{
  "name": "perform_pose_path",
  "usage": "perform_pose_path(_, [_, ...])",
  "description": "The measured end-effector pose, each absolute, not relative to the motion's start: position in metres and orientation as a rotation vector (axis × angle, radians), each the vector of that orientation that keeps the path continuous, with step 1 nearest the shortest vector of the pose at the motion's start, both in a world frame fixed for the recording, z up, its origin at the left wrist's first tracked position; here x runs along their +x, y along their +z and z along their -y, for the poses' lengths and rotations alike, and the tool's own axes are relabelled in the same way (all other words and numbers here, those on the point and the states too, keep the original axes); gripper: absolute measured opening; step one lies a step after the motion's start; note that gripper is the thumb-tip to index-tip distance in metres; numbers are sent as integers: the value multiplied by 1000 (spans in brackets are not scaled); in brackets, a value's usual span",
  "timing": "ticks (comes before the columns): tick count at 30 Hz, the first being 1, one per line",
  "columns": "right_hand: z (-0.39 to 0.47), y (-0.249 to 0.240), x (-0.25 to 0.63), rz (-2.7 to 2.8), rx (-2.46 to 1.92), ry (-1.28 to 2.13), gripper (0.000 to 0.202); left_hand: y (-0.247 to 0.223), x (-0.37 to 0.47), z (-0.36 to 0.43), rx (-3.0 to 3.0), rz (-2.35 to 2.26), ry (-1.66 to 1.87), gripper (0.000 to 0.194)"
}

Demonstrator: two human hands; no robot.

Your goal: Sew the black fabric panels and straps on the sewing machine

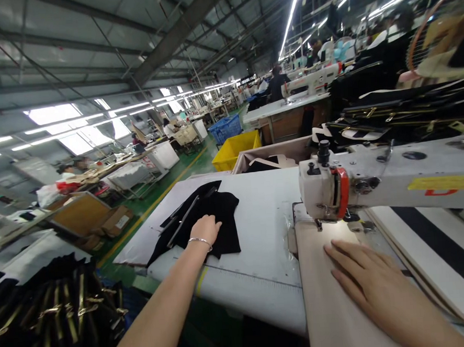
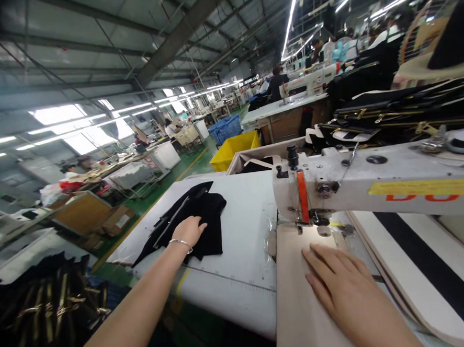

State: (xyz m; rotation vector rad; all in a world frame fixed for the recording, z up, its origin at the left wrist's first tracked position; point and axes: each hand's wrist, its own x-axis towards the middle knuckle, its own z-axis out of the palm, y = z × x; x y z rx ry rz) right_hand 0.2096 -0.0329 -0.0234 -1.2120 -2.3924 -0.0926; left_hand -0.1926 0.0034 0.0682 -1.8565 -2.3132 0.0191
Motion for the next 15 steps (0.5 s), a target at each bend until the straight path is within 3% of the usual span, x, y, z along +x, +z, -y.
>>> perform_pose_path(4, [27, -36, 210, 2407, -1207, -130, 51, 78, -207, -11, -1830, 2369, 75, 19])
perform_pose_path(10, [27, -28, 211, 2405, -1215, -119, 52, 133, -193, -9, -1967, 2330, -128, 47])
perform_pose_path(15, [19, -13, 203, 2416, -1269, -99, 41, 92, -114, 11, -2924, 2175, -376, 40])
